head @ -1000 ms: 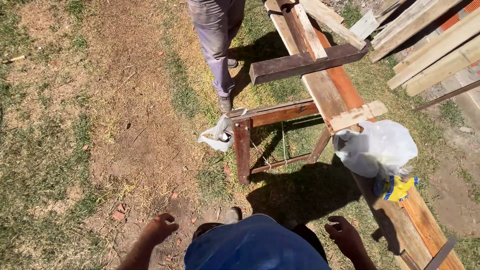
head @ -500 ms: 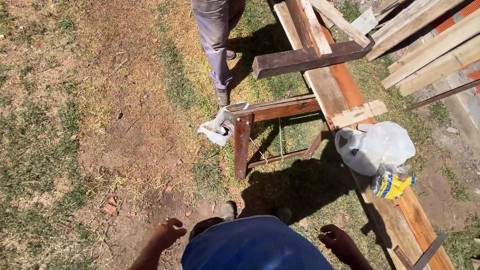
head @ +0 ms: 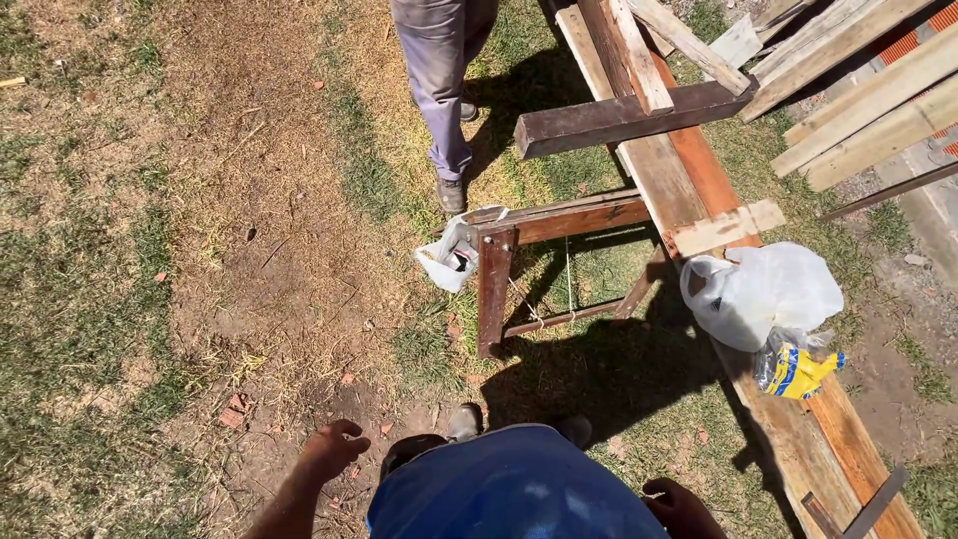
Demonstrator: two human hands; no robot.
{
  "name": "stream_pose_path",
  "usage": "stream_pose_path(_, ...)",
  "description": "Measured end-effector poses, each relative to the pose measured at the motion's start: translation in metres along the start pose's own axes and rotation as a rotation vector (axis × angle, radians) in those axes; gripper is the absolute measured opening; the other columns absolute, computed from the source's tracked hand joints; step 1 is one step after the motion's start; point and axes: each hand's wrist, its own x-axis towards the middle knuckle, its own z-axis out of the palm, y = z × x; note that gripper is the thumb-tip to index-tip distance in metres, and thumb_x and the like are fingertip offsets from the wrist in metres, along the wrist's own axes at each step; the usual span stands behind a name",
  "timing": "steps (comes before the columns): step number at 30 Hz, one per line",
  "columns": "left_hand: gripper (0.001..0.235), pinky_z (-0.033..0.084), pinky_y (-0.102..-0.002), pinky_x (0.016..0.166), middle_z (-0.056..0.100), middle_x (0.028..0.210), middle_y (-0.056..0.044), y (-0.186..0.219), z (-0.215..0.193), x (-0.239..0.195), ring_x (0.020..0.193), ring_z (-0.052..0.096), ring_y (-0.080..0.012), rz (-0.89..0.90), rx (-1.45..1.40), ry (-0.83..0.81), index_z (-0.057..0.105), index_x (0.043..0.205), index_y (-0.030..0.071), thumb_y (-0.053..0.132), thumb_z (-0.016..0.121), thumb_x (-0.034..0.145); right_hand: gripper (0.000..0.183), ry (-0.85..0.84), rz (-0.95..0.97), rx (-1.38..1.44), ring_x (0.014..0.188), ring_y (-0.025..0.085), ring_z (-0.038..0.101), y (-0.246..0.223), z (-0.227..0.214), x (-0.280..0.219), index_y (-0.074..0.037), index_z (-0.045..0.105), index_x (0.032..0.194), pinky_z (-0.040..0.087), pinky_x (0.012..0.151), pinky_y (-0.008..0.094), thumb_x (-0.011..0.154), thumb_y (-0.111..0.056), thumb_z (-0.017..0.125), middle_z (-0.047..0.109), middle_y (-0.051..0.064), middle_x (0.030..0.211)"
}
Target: The person hammers nails into a wooden frame using a hammer. Another person assists by holding the wood and handing over a metal ruler. The recorder also handles a plastic bag and a metal ruler during the process.
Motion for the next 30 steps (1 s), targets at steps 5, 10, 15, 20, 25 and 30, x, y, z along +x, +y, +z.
stream_pose_path(5, 0.048, 0.074, -0.038, 0.092, 0.081, 0.135, -0.015, -0.014, 0.011, 0.001, 0.104, 0.088, -0.0237, 0.025, -0.029, -0.002, 0.073, 0.142, 0.014, 0.038, 0.082, 0.102, 0.034, 0.063, -0.074, -0.329, 0.096, 0.015, 0.09, -0.059, 0.018, -0.027, -0.022, 0.083, 0.13, 0.066, 0.086, 0.03, 0.098, -0.034, 0.085, 0.1, 0.004, 0.109)
stream_pose_path(10, 0.046, 0.072, -0.036, 0.084, 0.089, 0.12, -0.013, -0.026, 0.011, 0.003, 0.098, 0.088, -0.0227, 0.011, -0.055, -0.013, 0.074, 0.141, 0.014, 0.036, 0.082, 0.102, 0.032, 0.105, -0.073, -0.332, 0.096, 0.015, 0.088, -0.094, 0.028, -0.053, -0.024, 0.085, 0.127, 0.062, 0.088, 0.03, 0.097, -0.034, 0.087, 0.098, 0.002, 0.108)
stream_pose_path(15, 0.046, 0.07, -0.038, 0.094, 0.085, 0.133, -0.01, -0.029, 0.01, -0.001, 0.109, 0.085, -0.0221, -0.006, -0.007, 0.024, 0.077, 0.139, 0.016, 0.04, 0.082, 0.1, 0.03, 0.075, -0.094, -0.384, 0.102, 0.014, 0.092, -0.078, 0.02, -0.045, -0.024, 0.086, 0.127, 0.067, 0.092, 0.029, 0.099, -0.034, 0.084, 0.099, 0.001, 0.113)
stream_pose_path(20, 0.047, 0.067, -0.036, 0.089, 0.09, 0.119, -0.008, -0.022, 0.008, -0.008, 0.102, 0.084, -0.0217, -0.041, 0.023, 0.018, 0.076, 0.139, 0.02, 0.043, 0.082, 0.099, 0.025, 0.04, -0.14, -0.387, 0.104, 0.008, 0.093, -0.042, 0.011, -0.013, -0.023, 0.086, 0.121, 0.065, 0.094, 0.026, 0.097, -0.028, 0.083, 0.099, -0.005, 0.111)
stream_pose_path(25, 0.045, 0.071, -0.036, 0.086, 0.086, 0.128, -0.012, -0.018, 0.006, -0.006, 0.104, 0.086, -0.0228, -0.008, -0.039, -0.01, 0.074, 0.141, 0.015, 0.037, 0.081, 0.102, 0.027, 0.027, -0.094, -0.362, 0.095, 0.012, 0.092, -0.045, 0.012, -0.022, -0.023, 0.085, 0.123, 0.066, 0.086, 0.029, 0.097, -0.026, 0.079, 0.102, 0.0, 0.107)
stream_pose_path(30, 0.044, 0.068, -0.036, 0.08, 0.089, 0.11, -0.013, -0.015, 0.003, 0.0, 0.094, 0.083, -0.0244, 0.0, -0.036, -0.003, 0.074, 0.139, 0.017, 0.038, 0.08, 0.101, 0.022, 0.015, -0.094, -0.331, 0.094, 0.013, 0.091, -0.066, 0.018, -0.041, -0.022, 0.085, 0.122, 0.065, 0.087, 0.028, 0.101, -0.023, 0.077, 0.101, 0.0, 0.106)
